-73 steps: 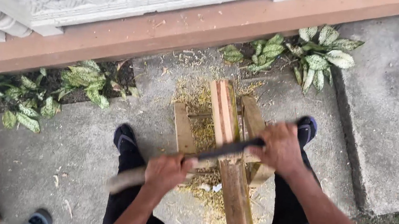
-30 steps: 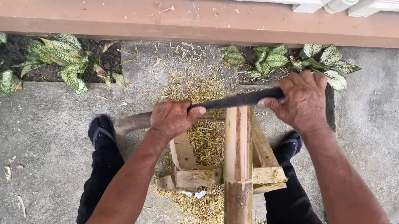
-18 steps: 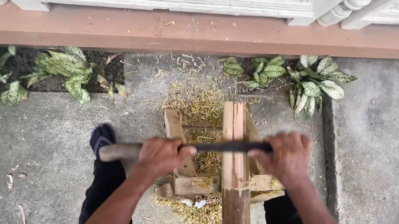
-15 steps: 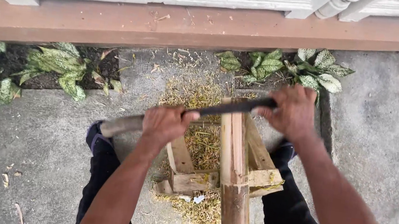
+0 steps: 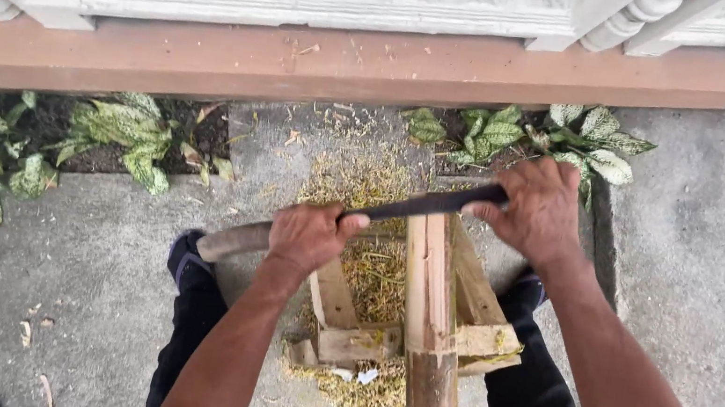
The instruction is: The recorder uses a large knife to scrape and shape a piece of bamboo held in a wooden frame.
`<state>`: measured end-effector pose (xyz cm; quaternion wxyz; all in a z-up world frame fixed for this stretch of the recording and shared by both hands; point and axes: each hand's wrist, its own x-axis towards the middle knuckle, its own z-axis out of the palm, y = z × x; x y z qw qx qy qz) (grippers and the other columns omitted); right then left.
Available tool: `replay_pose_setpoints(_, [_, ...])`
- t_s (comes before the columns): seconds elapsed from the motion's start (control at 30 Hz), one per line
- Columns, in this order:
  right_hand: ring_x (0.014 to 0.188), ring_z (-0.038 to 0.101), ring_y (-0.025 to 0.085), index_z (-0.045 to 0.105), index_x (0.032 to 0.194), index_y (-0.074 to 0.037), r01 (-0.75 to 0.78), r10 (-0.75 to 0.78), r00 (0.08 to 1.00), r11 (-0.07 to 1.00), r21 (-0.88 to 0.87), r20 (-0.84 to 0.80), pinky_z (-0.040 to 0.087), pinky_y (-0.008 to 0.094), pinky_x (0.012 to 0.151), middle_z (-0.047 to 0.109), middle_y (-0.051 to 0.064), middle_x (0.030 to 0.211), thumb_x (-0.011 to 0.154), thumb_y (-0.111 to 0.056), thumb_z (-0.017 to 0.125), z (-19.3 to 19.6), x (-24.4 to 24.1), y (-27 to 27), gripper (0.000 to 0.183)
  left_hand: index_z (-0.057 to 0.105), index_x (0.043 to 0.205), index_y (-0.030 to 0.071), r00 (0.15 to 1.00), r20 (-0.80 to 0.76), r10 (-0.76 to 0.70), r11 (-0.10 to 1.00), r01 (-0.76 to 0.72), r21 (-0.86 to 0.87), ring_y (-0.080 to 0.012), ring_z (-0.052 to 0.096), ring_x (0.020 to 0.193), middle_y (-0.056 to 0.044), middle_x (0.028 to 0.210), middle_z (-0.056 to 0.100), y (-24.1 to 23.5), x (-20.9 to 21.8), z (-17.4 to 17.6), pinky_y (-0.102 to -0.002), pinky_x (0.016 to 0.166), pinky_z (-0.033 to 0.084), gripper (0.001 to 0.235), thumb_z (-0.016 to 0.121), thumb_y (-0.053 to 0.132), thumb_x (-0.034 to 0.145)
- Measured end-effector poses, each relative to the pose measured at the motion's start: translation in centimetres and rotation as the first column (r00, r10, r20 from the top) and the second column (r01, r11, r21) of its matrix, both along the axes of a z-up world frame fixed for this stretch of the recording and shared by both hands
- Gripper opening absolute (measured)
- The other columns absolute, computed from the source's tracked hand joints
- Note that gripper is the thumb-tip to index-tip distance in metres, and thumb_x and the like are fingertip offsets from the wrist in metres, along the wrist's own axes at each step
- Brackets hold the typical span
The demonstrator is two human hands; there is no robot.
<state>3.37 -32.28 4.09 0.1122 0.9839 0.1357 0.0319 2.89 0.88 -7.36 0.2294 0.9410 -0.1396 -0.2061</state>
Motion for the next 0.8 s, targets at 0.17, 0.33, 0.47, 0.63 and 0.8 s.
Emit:
replay_pose_setpoints(0.17, [0.087, 0.056, 0.017, 0.077, 0.093, -0.023, 0.178, -0.19, 0.955, 0.981, -0.072, -0.229, 0.034, 0.042, 0.095, 0.07, -0.002, 0.085, 0.083, -0.081, 0.046, 1.1, -11.9, 3.7, 0.067, 0.056, 0.066, 0.023, 0.987, -0.002, -0.163, 0.983, 0.162, -0.083, -0.0108, 0.038, 0.039, 0.007, 0.049, 0.042, 2.6, -8.9, -2.8, -0.036, 0.041, 0.042, 0.081, 0.008, 0.086, 0.086])
replay_pose_setpoints(0.33, [0.088, 0.058, 0.019, 0.078, 0.094, -0.018, 0.069, -0.069, 0.998, 0.998, -0.007, 0.001, 0.035, 0.042, 0.094, 0.071, 0.001, 0.087, 0.085, -0.079, 0.048, 0.6, -7.2, 2.7, 0.068, 0.048, 0.06, 0.025, 0.992, 0.098, -0.082, 0.983, 0.097, -0.158, -0.0129, 0.035, 0.036, 0.006, 0.046, 0.037, 1.8, -4.2, -3.6, -0.037, 0.041, 0.043, 0.077, 0.01, 0.087, 0.086])
replay_pose_setpoints(0.47, [0.095, 0.057, 0.019, 0.078, 0.1, -0.018, -0.064, 0.067, 0.997, 0.995, -0.072, 0.036, 0.035, 0.044, 0.103, 0.069, 0.002, 0.093, 0.087, -0.08, 0.054, 2.0, 0.3, 2.8, 0.068, 0.059, 0.067, 0.022, 0.996, 0.078, 0.031, 0.985, -0.017, -0.174, -0.0126, 0.044, 0.039, 0.005, 0.049, 0.046, 0.7, 0.6, -4.1, -0.042, 0.042, 0.049, 0.08, 0.016, 0.087, 0.084])
replay_pose_setpoints(0.63, [0.095, 0.054, 0.021, 0.079, 0.101, -0.018, -0.083, 0.083, 0.997, 0.996, -0.039, -0.008, 0.034, 0.046, 0.104, 0.066, 0.002, 0.091, 0.079, -0.078, 0.062, 2.0, 2.1, 2.8, 0.066, 0.071, 0.076, 0.019, 0.986, 0.126, 0.108, 0.983, -0.087, -0.163, -0.0188, 0.059, 0.048, 0.0, 0.051, 0.058, 0.6, 1.1, -2.9, -0.046, 0.057, 0.052, 0.081, 0.026, 0.086, 0.088])
replay_pose_setpoints(0.8, [0.103, 0.054, 0.021, 0.077, 0.105, -0.017, -0.102, 0.101, 0.995, 0.995, 0.005, 0.02, 0.034, 0.043, 0.108, 0.065, -0.001, 0.096, 0.08, -0.071, 0.07, 2.6, 3.1, 3.1, 0.06, 0.072, 0.084, 0.02, 0.991, 0.056, 0.124, 0.984, -0.115, -0.136, -0.0219, 0.065, 0.054, -0.002, 0.053, 0.062, 0.2, 1.7, -2.6, -0.048, 0.064, 0.054, 0.073, 0.035, 0.082, 0.089])
